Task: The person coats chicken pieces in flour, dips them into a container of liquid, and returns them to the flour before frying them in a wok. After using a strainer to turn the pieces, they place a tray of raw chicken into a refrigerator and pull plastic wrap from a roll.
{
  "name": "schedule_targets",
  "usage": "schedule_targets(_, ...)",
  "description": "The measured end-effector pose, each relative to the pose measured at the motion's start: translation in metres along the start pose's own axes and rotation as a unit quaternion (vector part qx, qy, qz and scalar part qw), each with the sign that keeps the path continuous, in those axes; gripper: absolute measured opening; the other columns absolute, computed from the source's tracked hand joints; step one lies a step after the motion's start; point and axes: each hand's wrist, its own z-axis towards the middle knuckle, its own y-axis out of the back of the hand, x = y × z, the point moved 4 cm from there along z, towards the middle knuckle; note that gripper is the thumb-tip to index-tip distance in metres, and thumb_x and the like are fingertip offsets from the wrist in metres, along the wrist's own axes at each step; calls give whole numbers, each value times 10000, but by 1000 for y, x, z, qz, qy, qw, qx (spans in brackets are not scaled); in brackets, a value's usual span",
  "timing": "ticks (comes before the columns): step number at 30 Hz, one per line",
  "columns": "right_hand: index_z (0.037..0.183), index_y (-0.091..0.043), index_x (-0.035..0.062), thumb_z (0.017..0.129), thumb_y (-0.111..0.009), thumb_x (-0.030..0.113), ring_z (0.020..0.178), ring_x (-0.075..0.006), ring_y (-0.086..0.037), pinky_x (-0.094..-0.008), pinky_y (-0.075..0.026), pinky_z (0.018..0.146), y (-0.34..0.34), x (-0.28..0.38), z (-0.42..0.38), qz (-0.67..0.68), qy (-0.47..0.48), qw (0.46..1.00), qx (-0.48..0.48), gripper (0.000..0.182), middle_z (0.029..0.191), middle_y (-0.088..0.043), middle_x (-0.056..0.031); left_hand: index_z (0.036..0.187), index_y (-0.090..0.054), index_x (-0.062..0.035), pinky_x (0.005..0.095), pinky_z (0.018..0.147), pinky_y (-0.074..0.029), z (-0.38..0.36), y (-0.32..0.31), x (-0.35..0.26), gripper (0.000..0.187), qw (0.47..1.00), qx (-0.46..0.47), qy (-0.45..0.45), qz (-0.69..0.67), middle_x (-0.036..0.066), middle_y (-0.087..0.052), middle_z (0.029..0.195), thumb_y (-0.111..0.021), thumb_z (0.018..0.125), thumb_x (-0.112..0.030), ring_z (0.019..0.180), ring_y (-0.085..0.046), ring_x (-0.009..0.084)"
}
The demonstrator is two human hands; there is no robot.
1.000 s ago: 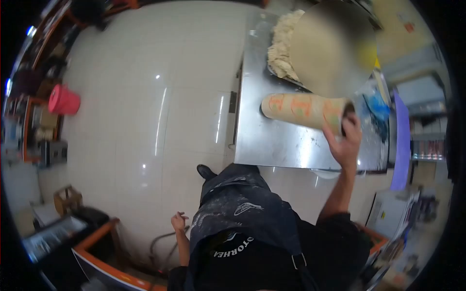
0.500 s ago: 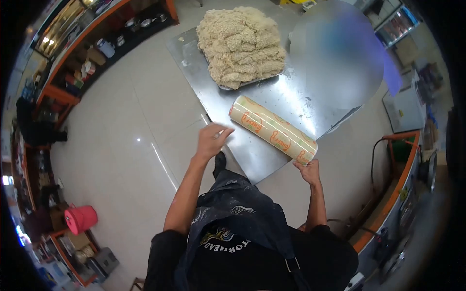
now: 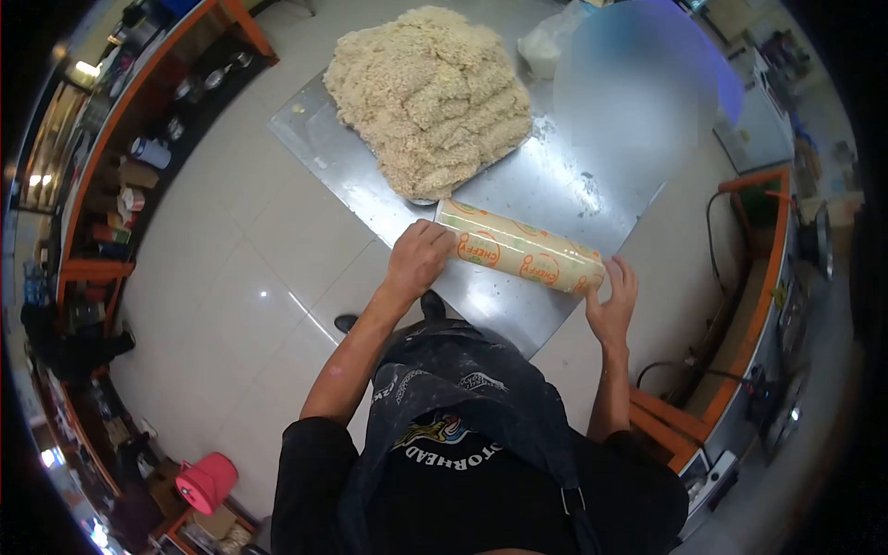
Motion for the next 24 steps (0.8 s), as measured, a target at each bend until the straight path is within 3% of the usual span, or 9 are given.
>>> schedule_targets(2,1081,-549,29,688,-604,84,1073,-347,-457,-434,-321,953,-4,40,16,52,14,998,-40,401,1150,-495,-177,773,-549,-54,356,656,-404,5,-1,-1,39,1000,22,-1,11,76,-513,752,-557,738,-66,739,-490,256)
schedule_targets(7,1073,-557,42,673,-665,174,1059,-355,-452,-432,-326,930,-53,141,45,139,140,978,68,435,1172,-483,-183,794,-506,-31,356,648,-367,11,3,-2,73,994,42,-9,-101,125,-474,754,-529,725,-23,747,-458,293)
schedule_targets(9,981,-578,55,644,-697,168,940,-325,-521,-405,-392,840,-69,165,45,63,209,974,59,375,1003,-562,-143,815,-491,-25,359,670,-376,7,17,-5,90,976,85,-6,-202,143,-473,770,-511,728,-10,776,-456,313)
schedule_targets(13,747,-572,83,625,-707,174,753,-246,-528,-361,-421,664,-96,162,30,112,168,979,23,204,731,-524,-60,843,-473,-22,362,756,-411,5,37,-5,40,926,104,64,-358,153,-519,848,-470,805,-13,835,-500,335)
schedule_targets(14,705,-554,83,619,-712,169,718,-235,-522,-355,-417,630,-94,169,29,122,155,980,20,200,684,-501,-47,864,-469,-9,384,716,-416,7,41,1,47,922,126,66,-360,165,-525,892,-469,834,-45,830,-513,342)
schedule_targets(17,663,-529,80,599,-728,170,672,-225,-513,-357,-413,579,-89,189,34,143,158,976,38,228,651,-484,-40,900,-465,-13,331,688,-418,15,59,21,59,854,238,159,-434,156,-517,816,-454,851,-44,758,-523,305)
schedule_targets(20,664,-513,77,601,-732,174,639,-224,-506,-371,-407,538,-78,213,73,200,236,951,31,247,660,-490,-47,916,-435,-25,262,656,-416,12,70,31,52,843,216,143,-472,68,-487,726,-447,889,-68,667,-493,133)
schedule_targets(23,665,-493,75,617,-731,191,608,-233,-523,-378,-410,514,-101,207,75,263,247,925,116,269,693,-515,-64,971,-403,-30,262,593,-401,11,81,34,123,845,174,95,-497,23,-434,651,-477,884,-76,626,-439,104)
schedule_targets(24,666,-485,75,623,-731,199,599,-238,-533,-379,-414,511,-115,201,66,283,236,915,163,279,709,-526,-71,1005,-392,-35,267,583,-398,9,83,35,179,841,217,135,-476,25,-442,641,-502,873,-86,615,-453,115)
